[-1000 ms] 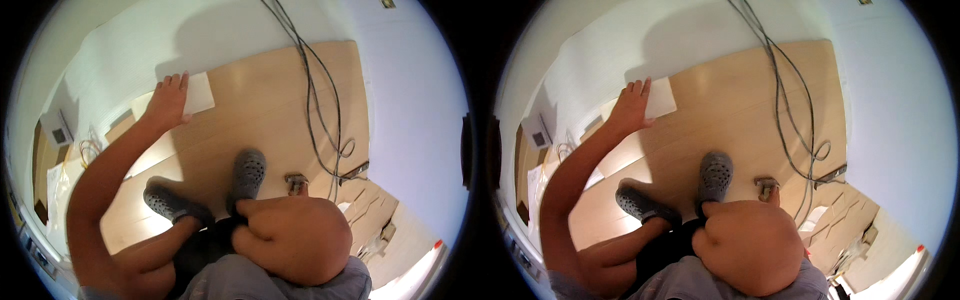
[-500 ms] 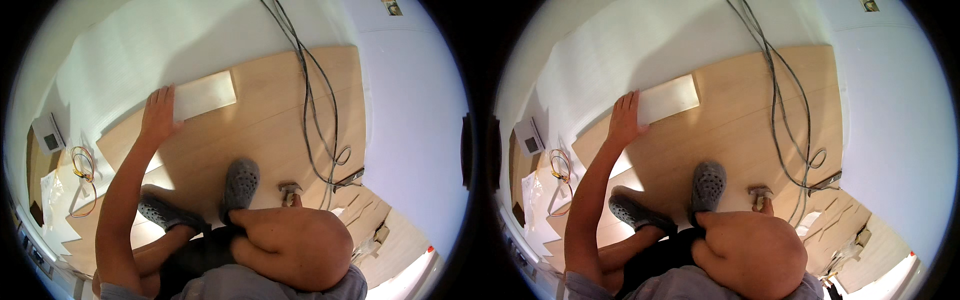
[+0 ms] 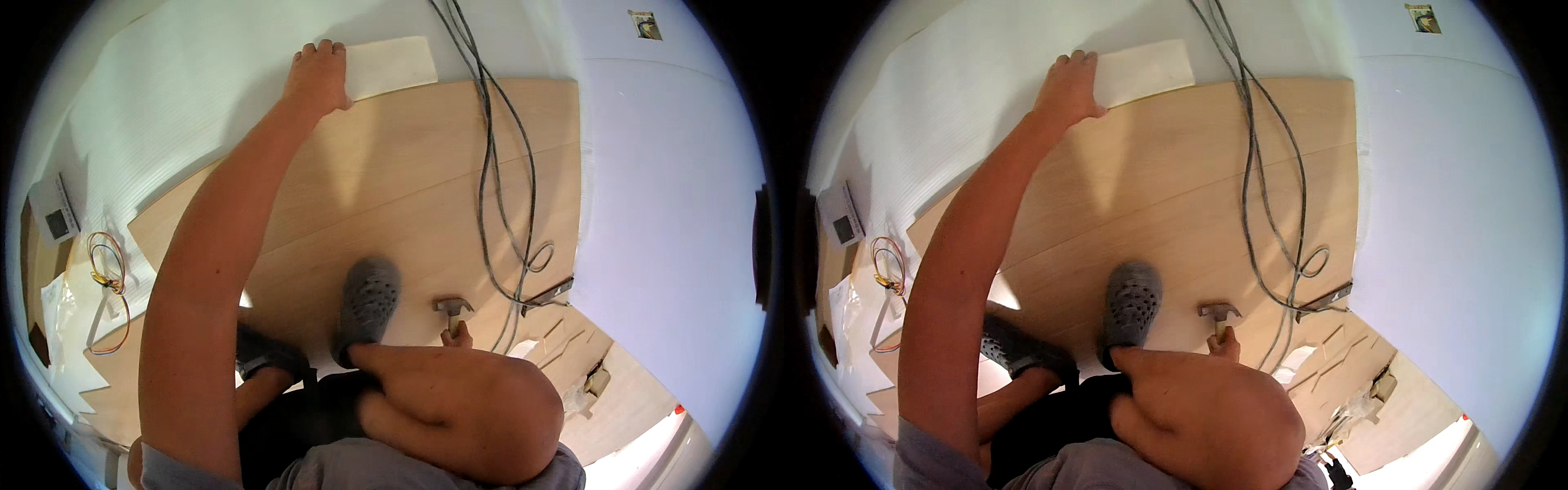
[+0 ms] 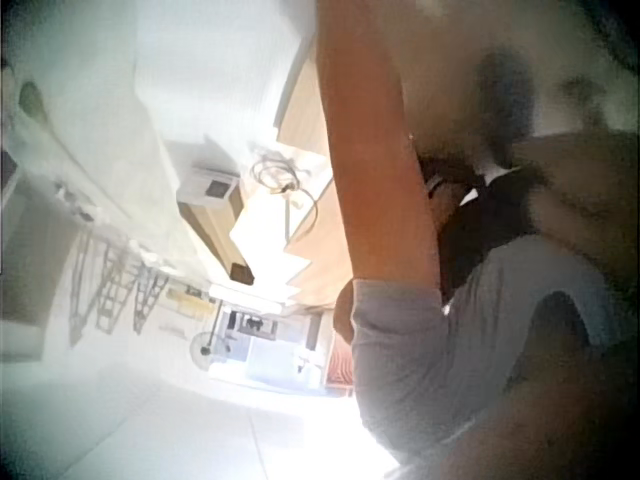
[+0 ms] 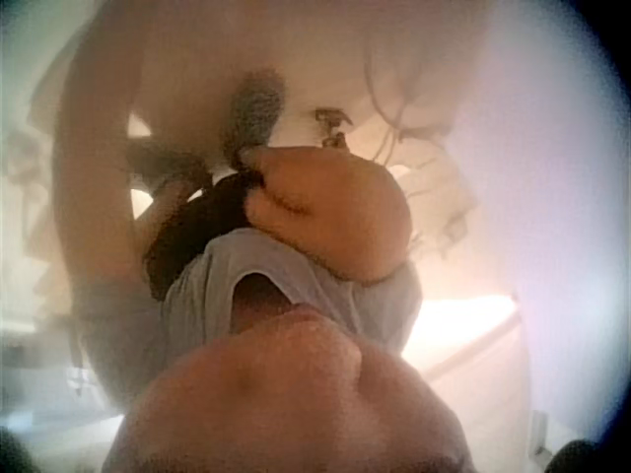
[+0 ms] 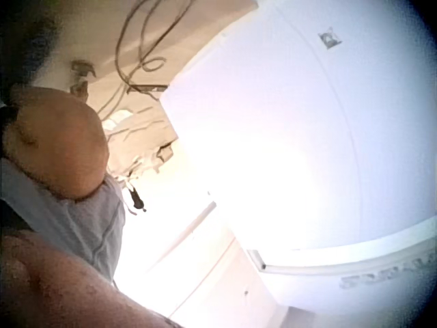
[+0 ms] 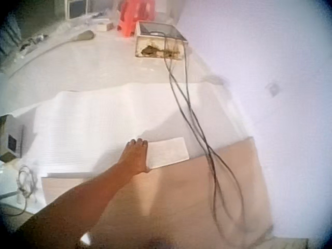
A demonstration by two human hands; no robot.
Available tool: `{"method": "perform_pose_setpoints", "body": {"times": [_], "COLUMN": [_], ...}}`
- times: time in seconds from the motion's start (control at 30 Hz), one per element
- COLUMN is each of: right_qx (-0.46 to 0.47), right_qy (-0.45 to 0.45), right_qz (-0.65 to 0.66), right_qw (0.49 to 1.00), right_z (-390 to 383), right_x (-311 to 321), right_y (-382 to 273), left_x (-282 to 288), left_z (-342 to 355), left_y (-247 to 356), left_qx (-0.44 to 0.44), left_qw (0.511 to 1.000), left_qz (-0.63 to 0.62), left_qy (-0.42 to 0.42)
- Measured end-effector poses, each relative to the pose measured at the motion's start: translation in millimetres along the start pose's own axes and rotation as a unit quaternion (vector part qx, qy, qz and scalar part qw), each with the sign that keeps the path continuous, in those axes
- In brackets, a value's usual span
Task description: The person installs laminate flooring by placing floorboards onto an underlayment and tapping them into place using a hammer and a tapping block.
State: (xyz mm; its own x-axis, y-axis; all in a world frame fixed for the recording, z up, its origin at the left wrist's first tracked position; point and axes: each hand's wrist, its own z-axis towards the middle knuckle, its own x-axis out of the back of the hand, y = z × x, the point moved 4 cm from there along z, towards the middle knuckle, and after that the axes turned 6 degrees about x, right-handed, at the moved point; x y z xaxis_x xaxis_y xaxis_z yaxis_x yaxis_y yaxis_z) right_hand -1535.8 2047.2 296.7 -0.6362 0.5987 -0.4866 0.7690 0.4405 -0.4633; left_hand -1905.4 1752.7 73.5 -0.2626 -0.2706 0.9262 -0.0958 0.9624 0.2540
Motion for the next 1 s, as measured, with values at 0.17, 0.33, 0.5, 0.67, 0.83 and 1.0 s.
{"method": "perform_pose_setpoints", "body": {"times": [0.17, 0.33, 0.5, 0.67, 0.83, 1.0], "right_qx": [-0.016, -0.025, 0.022, 0.057, 0.091, 0.064], "right_qy": [0.191, 0.497, 0.617, 0.552, 0.385, 0.249], "right_qz": [-0.011, -0.031, -0.115, -0.324, -0.575, -0.692], "right_qw": [0.981, 0.867, 0.778, 0.767, 0.716, 0.674], "right_z": [3.4, 39.6, 50.3, 48.8, 105.1, 173.2], "right_x": [57.2, 131.4, 202.8, 302.2, 327.1, 267.0], "right_y": [56.1, 144.5, 140.9, -58.6, -298.5, -402.6], "left_x": [-5.9, -7.1, -5.7, -7.7, -13.7, -11.3], "left_z": [1.9, 1.0, 5.2, 2.2, 3.4, 6.1], "left_y": [-0.1, -0.2, 8.1, 13.8, 17.6, 19.5], "left_qx": [-0.019, -0.028, -0.021, 0.01, 0.029, 0.035], "left_qw": [0.999, 0.998, 0.999, 0.997, 0.997, 0.996], "left_qz": [-0.014, -0.022, -0.019, -0.031, -0.063, -0.039], "left_qy": [0.042, 0.06, 0.033, 0.064, 0.039, 0.072]}}
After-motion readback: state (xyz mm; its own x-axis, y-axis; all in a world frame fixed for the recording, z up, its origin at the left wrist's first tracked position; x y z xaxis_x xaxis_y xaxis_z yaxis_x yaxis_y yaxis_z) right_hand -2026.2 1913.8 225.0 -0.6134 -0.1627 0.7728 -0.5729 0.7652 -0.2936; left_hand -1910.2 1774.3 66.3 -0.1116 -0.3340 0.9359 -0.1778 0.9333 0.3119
